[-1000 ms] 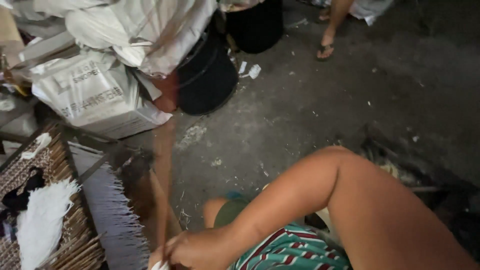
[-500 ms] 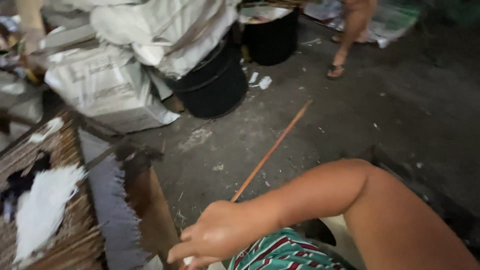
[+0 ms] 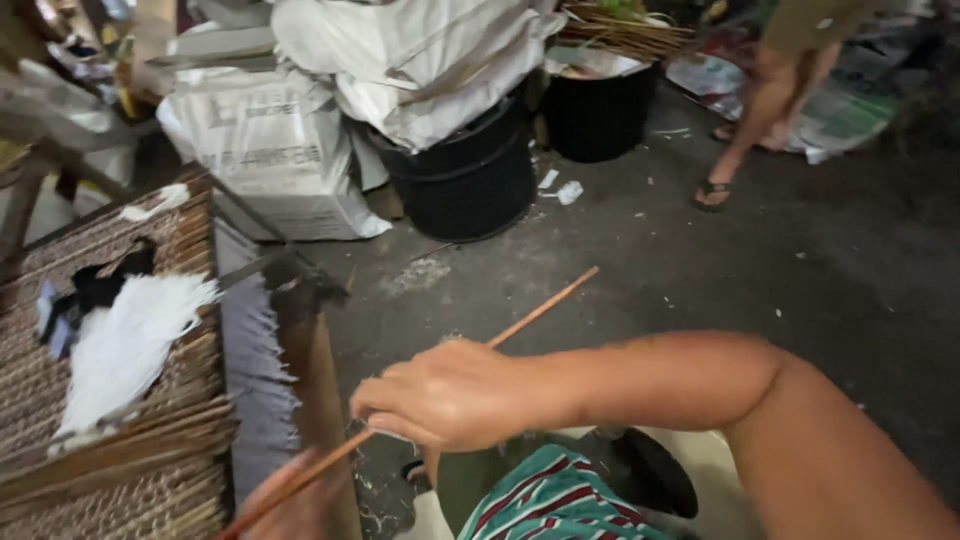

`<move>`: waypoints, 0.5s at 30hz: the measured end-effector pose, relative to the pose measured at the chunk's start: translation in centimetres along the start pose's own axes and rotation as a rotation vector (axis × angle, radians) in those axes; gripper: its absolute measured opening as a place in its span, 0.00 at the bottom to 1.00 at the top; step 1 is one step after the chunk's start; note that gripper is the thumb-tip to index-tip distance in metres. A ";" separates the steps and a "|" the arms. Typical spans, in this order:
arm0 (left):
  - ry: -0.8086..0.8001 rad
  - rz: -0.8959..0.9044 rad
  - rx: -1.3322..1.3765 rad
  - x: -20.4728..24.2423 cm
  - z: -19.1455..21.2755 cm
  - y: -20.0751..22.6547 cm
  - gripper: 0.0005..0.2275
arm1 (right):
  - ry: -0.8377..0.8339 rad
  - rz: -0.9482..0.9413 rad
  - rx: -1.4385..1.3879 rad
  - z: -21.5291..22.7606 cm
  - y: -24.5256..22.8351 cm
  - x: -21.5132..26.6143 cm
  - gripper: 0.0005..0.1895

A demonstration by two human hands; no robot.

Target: The person is weaving candle wicks by threading them onto wooden sticks and arranging them on a loom-like structure.

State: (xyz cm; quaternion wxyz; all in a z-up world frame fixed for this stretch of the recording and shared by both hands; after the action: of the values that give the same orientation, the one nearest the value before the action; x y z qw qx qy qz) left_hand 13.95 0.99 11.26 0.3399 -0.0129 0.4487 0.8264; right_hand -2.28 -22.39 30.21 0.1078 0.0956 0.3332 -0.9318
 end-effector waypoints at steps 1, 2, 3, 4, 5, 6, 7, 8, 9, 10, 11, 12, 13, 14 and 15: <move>0.004 0.003 -0.006 -2.9 -1.4 5.4 0.17 | -0.011 0.009 -0.047 0.1 -1.1 -0.5 0.13; 0.012 0.010 -0.006 -2.9 -1.4 7.3 0.17 | -0.019 0.016 -0.048 0.3 -1.7 -1.2 0.13; 0.069 0.069 -0.059 -3.1 -1.4 9.0 0.15 | -0.027 0.018 -0.034 0.7 -2.3 -2.0 0.12; 0.126 0.129 -0.113 -3.3 -1.3 10.7 0.13 | -0.035 0.021 -0.020 1.1 -2.8 -2.7 0.11; 0.127 0.132 -0.106 -3.3 -1.0 10.7 0.13 | -0.041 0.019 -0.016 1.7 -3.2 -2.8 0.11; 0.237 0.074 -0.121 -3.2 -0.1 11.0 0.12 | -0.025 -0.018 -0.017 2.4 -3.4 -2.8 0.11; 0.348 0.018 -0.140 -3.1 0.8 11.4 0.12 | -0.012 -0.054 -0.022 3.0 -3.6 -2.9 0.11; 0.350 0.025 -0.138 -2.5 0.4 11.4 0.12 | -0.019 -0.054 -0.021 3.0 -3.5 -2.4 0.11; 0.328 0.063 -0.057 -2.0 -0.1 11.2 0.09 | -0.014 -0.045 -0.045 3.0 -3.5 -2.0 0.15; 0.306 0.100 0.024 -1.6 -0.7 10.9 0.08 | -0.009 -0.036 -0.070 3.1 -3.3 -1.6 0.19; 0.312 0.110 0.023 -0.9 -0.6 11.9 0.08 | -0.019 -0.031 -0.072 2.4 -3.1 -1.6 0.19; 0.298 0.201 0.019 -0.3 -0.6 12.4 0.07 | 0.012 -0.002 -0.037 2.0 -3.0 -1.6 0.16; 0.280 0.290 0.013 0.3 -0.6 13.0 0.07 | 0.047 0.027 -0.005 1.6 -2.8 -1.5 0.13; 0.283 0.297 0.010 0.7 -0.3 13.2 0.07 | 0.041 0.030 -0.010 1.1 -2.4 -1.4 0.13; 0.292 0.214 0.144 0.8 0.0 13.7 0.06 | 0.113 0.112 0.027 1.0 -2.5 -1.4 0.13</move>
State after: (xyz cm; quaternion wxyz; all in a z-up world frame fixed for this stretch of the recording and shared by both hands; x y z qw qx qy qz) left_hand 5.43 -3.57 21.03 0.1812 -0.0605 0.5502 0.8129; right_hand -1.75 -20.93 32.80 0.1394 0.1678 0.3201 -0.9219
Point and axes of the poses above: each hand's wrist, its own x-axis away from the middle knuckle, its own z-axis out of the back of the hand, y = z × x, the point moved 5 cm from there along -x, towards the middle knuckle, and after that the axes turned 11 degrees about -x, right-handed, at the moved point
